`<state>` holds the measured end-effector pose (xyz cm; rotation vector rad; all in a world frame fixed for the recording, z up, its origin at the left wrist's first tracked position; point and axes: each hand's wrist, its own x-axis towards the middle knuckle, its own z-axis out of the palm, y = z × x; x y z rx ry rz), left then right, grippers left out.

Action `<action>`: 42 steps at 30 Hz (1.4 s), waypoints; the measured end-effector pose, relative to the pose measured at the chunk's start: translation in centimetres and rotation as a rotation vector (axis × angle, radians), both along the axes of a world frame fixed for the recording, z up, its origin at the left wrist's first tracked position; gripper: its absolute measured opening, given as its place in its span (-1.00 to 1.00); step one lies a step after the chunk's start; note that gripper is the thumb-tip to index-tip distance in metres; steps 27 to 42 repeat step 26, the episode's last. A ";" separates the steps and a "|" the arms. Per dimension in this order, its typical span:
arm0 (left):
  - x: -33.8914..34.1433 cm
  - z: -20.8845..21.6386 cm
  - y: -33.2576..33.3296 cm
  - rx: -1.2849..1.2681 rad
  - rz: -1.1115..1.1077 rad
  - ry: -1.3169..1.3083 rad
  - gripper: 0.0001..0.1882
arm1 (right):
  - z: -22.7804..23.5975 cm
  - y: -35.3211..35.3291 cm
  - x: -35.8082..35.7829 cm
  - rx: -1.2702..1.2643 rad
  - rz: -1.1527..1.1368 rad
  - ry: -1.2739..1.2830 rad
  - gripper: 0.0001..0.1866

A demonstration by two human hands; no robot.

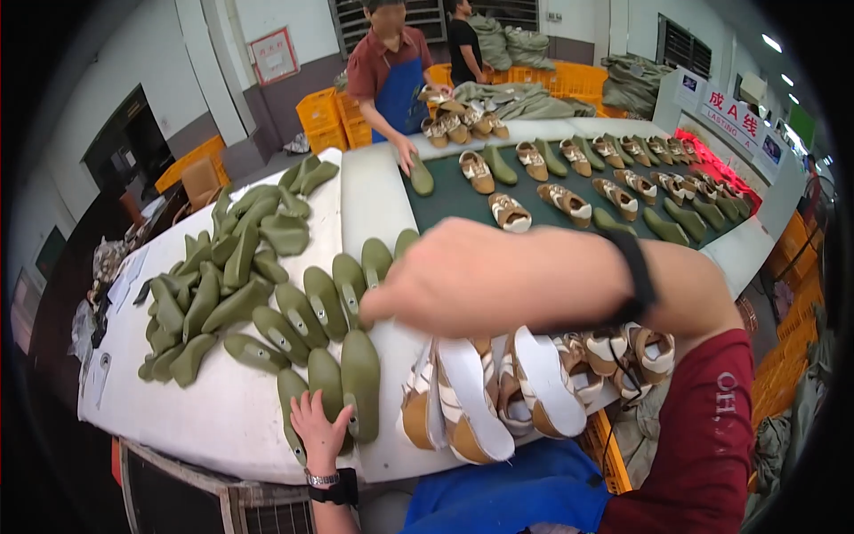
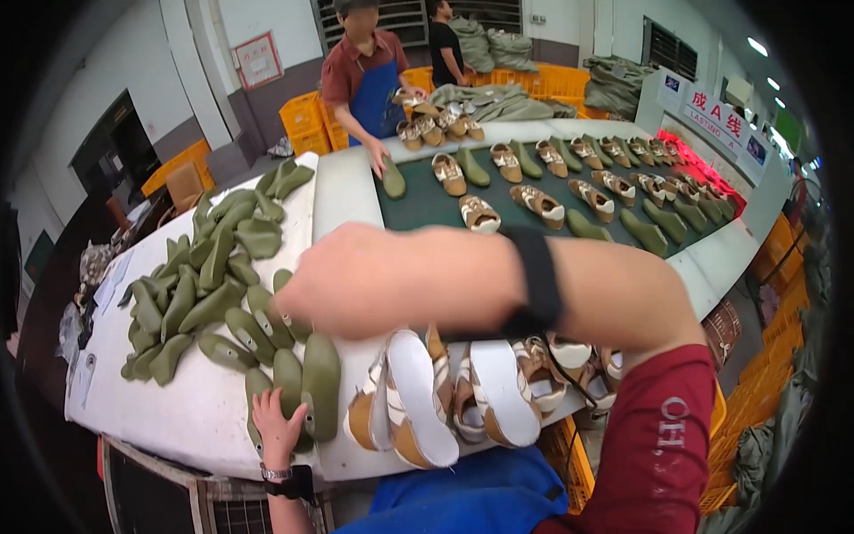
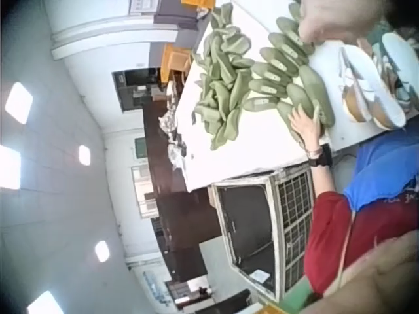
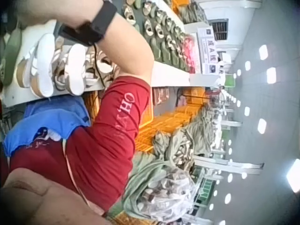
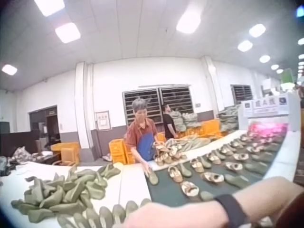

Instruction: The worker is sorting and organizing green shoe lasts and matching them with shoe uppers on a production line table.

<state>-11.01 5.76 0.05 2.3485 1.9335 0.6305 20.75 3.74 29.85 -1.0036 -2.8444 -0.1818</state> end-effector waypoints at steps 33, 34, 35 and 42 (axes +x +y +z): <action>3.4 -1.0 0.4 0.063 -0.067 0.014 -0.53 | -44.8 23.4 21.8 -0.381 -0.820 -0.011 -0.21; 3.4 -1.0 0.4 0.063 -0.067 0.014 -0.53 | -44.8 23.4 21.8 -0.381 -0.820 -0.011 -0.21; 3.4 -1.0 0.4 0.063 -0.067 0.014 -0.53 | -44.8 23.4 21.8 -0.381 -0.820 -0.011 -0.21; 3.4 -1.0 0.4 0.063 -0.067 0.014 -0.53 | -44.8 23.4 21.8 -0.381 -0.820 -0.011 -0.21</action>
